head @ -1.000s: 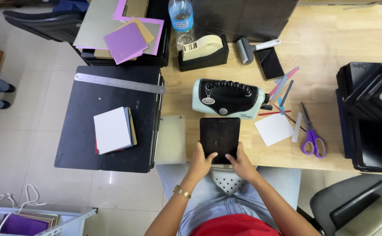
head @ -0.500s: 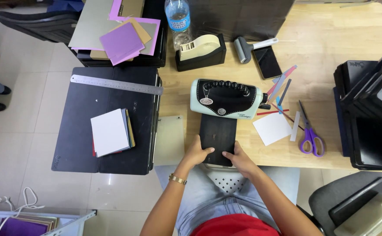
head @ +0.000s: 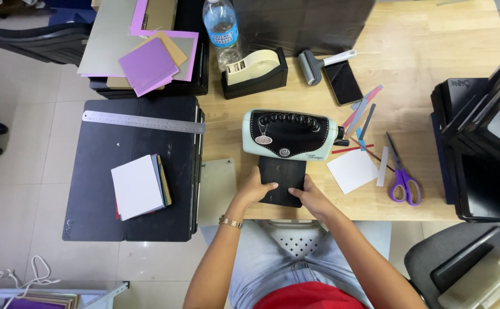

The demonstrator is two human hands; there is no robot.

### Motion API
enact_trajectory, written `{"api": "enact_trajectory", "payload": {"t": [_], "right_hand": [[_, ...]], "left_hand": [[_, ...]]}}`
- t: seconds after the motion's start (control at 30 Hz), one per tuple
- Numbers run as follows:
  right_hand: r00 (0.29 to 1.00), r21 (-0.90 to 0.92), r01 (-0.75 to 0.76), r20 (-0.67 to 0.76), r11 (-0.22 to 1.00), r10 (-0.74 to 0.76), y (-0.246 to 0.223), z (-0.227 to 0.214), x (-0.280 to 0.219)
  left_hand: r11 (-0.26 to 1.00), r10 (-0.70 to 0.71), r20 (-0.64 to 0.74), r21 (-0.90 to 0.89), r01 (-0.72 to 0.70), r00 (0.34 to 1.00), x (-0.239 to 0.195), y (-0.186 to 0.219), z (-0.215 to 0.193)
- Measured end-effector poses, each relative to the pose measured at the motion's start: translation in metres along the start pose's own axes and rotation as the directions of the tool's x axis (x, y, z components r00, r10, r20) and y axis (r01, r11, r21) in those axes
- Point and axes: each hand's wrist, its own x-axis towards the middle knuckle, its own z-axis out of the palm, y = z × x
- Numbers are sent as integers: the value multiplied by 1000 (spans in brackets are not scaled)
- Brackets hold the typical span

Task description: Using a manual embossing machine to create patterns on paper sheets by loading them into folders and cranking them through the device.

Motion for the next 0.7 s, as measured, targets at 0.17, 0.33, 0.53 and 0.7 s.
{"api": "enact_trajectory", "payload": {"t": [0.17, 0.33, 0.53, 0.7], "right_hand": [[1000, 9, -17, 4, 1000, 17, 1, 0, 8], [999, 26, -41, 15, 999, 40, -15, 5, -1], [999, 87, -26, -19, 996, 28, -27, 11, -11], [1000, 135, -22, -10, 991, 24, -10, 9, 3]], "left_hand": [[999, -4, 17, 38, 3, 1000, 6, 4, -6], [999, -21, 44, 46, 19, 999, 13, 5, -10], [1000, -19, 19, -11, 19, 1000, -6, 22, -10], [997, -6, -7, -83, 5, 1000, 6, 11, -5]]}}
